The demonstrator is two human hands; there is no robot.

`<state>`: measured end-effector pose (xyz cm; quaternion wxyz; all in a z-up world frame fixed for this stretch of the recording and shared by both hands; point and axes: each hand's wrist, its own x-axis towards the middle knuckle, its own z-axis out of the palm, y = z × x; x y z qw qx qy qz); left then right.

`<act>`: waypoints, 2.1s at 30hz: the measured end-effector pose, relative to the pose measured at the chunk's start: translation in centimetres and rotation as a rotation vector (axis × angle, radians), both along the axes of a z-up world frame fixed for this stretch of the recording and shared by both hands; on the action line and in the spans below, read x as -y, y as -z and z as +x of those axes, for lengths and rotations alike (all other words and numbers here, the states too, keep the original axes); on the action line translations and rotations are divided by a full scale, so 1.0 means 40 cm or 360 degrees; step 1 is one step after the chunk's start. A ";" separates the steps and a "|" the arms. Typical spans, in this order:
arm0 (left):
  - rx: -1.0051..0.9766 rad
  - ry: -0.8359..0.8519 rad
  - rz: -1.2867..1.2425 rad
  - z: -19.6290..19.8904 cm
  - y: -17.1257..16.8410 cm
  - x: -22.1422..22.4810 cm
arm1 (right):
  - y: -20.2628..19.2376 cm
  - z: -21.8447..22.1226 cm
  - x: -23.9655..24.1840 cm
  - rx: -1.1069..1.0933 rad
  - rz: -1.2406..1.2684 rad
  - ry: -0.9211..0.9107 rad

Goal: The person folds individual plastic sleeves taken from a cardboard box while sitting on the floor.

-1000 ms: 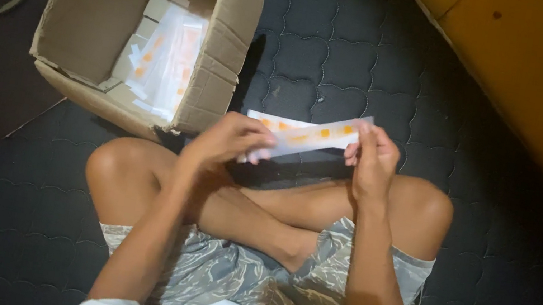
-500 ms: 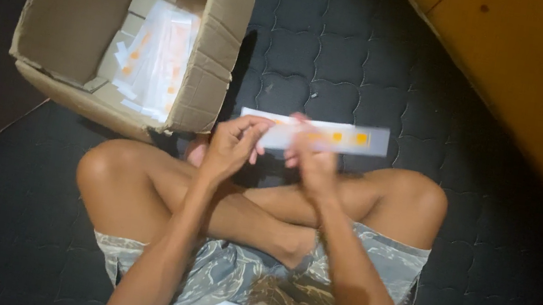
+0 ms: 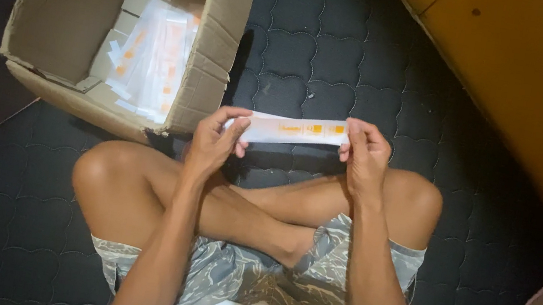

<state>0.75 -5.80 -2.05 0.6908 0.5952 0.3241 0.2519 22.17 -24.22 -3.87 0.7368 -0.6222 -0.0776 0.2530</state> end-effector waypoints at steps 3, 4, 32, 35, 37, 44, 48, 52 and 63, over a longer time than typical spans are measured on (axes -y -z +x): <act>-0.0017 -0.0033 -0.0072 -0.010 0.028 -0.013 | -0.007 -0.015 -0.010 -0.0004 0.0053 0.0044; -0.0021 -0.0035 -0.0073 -0.011 0.039 -0.013 | -0.013 -0.019 -0.010 -0.0008 0.0052 0.0042; 0.0131 0.0271 0.0572 0.037 -0.096 0.065 | -0.230 -0.162 -0.065 0.0819 -0.0290 -0.1033; 0.0108 0.0325 0.0723 0.052 -0.093 0.072 | -0.224 -0.174 -0.060 0.0634 -0.0321 -0.1092; 0.0113 0.0312 0.0730 0.061 -0.091 0.082 | -0.203 -0.170 -0.052 0.0603 -0.0343 -0.1093; 0.0051 0.0260 0.0700 0.064 -0.141 0.082 | -0.152 -0.125 -0.031 0.0765 -0.0266 -0.0961; -0.0234 0.0594 0.0708 0.056 -0.228 0.070 | -0.123 -0.071 -0.030 0.0868 -0.0188 -0.0848; -0.0453 0.0755 0.0445 0.093 -0.204 0.074 | -0.168 -0.101 -0.049 0.0910 -0.0249 -0.0828; -0.0330 0.0580 0.0276 -0.003 -0.057 -0.005 | -0.067 -0.050 -0.006 0.0229 -0.0223 0.0033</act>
